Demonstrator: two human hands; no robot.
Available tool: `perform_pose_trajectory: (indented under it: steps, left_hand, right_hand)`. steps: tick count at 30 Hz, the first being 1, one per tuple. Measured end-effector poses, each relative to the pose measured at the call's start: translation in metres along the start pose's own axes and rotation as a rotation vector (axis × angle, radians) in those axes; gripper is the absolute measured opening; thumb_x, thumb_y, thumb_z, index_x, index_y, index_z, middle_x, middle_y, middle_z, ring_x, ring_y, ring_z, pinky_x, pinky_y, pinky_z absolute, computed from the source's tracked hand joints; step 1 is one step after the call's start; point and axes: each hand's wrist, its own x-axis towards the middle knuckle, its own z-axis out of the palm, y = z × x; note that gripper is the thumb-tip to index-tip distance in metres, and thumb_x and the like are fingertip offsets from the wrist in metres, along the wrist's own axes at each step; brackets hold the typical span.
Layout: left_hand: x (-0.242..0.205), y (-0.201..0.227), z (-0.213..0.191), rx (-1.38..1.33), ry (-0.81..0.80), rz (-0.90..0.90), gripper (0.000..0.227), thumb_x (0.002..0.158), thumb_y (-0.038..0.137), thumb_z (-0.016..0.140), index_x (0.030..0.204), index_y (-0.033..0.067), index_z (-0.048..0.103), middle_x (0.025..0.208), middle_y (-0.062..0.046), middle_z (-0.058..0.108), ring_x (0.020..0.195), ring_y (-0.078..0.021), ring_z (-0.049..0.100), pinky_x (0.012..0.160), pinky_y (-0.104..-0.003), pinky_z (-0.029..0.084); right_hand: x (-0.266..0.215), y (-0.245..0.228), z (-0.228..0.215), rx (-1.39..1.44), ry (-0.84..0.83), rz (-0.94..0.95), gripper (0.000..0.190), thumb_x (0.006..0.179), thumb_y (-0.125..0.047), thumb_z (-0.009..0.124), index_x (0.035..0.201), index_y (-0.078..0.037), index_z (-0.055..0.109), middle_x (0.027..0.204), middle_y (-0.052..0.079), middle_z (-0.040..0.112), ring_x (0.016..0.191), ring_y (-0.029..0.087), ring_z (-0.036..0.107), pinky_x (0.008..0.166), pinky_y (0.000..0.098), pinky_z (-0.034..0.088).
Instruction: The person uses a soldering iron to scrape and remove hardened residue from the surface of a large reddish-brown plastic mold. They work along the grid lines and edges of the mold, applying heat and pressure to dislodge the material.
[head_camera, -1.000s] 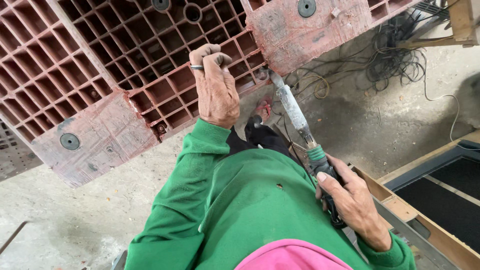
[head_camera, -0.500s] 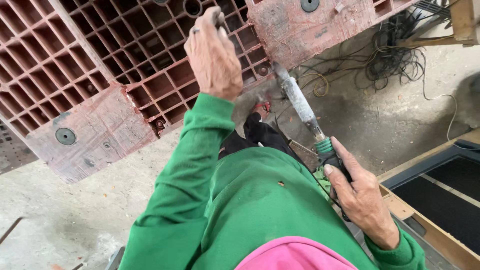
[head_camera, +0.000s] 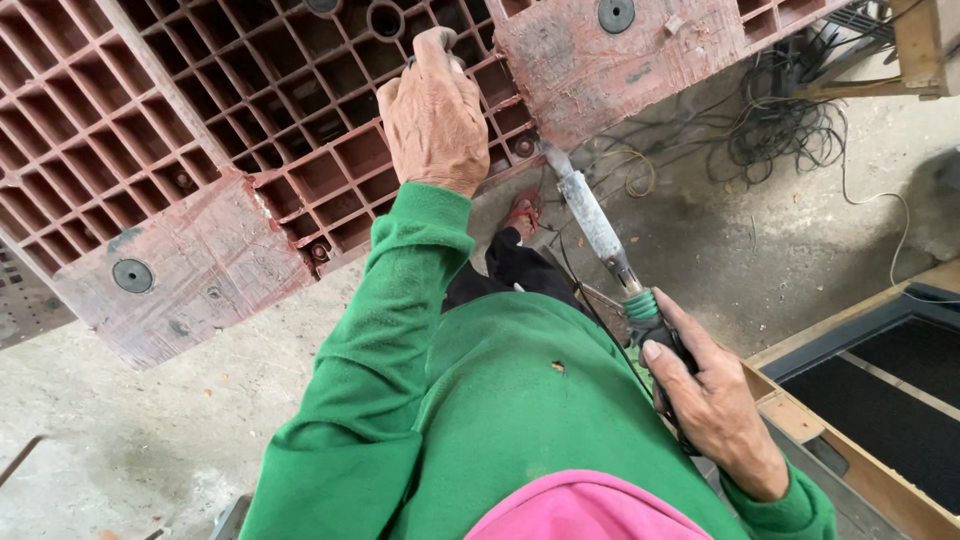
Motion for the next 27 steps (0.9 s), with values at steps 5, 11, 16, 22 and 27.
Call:
perform_pose_trajectory:
  steps: [5,11,16,22,27]
  left_hand:
    - [0.001,0.001,-0.001,0.015,0.013,0.029,0.017,0.107,0.016,0.053,0.123,0.0111,0.053,0.092,-0.006,0.073,0.093,-0.0253,0.070,0.097,-0.044,0.043]
    - [-0.002,-0.001,0.002,0.020,0.011,0.027,0.017,0.107,0.015,0.053,0.123,0.0106,0.053,0.092,-0.006,0.073,0.092,-0.0254,0.070,0.096,-0.043,0.044]
    - [-0.002,0.000,0.002,0.014,0.002,0.015,0.014,0.108,0.014,0.052,0.121,0.0093,0.053,0.089,-0.005,0.073,0.088,-0.0240,0.070,0.096,-0.043,0.044]
    - [-0.005,-0.001,0.004,0.017,0.036,0.029,0.013,0.108,0.014,0.053,0.120,0.0094,0.053,0.088,-0.006,0.072,0.086,-0.0250,0.069,0.096,-0.042,0.044]
    - [-0.005,-0.002,0.005,0.022,0.077,0.051,0.016,0.105,0.014,0.055,0.121,0.0097,0.053,0.088,-0.006,0.072,0.086,-0.0259,0.069,0.094,-0.043,0.044]
  right_hand:
    - [-0.003,0.005,0.001,0.004,-0.029,0.021,0.060,0.094,-0.017,0.063,0.153,-0.012,0.050,0.070,0.005,0.061,0.053,0.010,0.055,0.048,0.0267,0.047]
    - [0.001,0.013,0.006,-0.133,0.056,-0.125,0.062,0.092,-0.015,0.064,0.152,-0.011,0.050,0.062,0.005,0.060,0.052,0.011,0.055,0.050,0.0286,0.046]
    - [0.001,0.010,-0.001,-0.143,0.037,-0.146,0.062,0.092,-0.014,0.063,0.152,-0.010,0.048,0.060,0.005,0.060,0.051,0.011,0.057,0.050,0.0283,0.048]
    - [0.007,-0.001,-0.011,-0.052,-0.003,-0.107,0.059,0.094,-0.016,0.061,0.152,-0.011,0.048,0.070,0.001,0.062,0.053,0.010,0.054,0.048,0.0281,0.048]
    - [0.012,-0.014,-0.023,-0.099,-0.110,-0.048,0.061,0.093,-0.017,0.060,0.153,-0.014,0.049,0.064,0.004,0.059,0.050,0.012,0.055,0.047,0.0296,0.047]
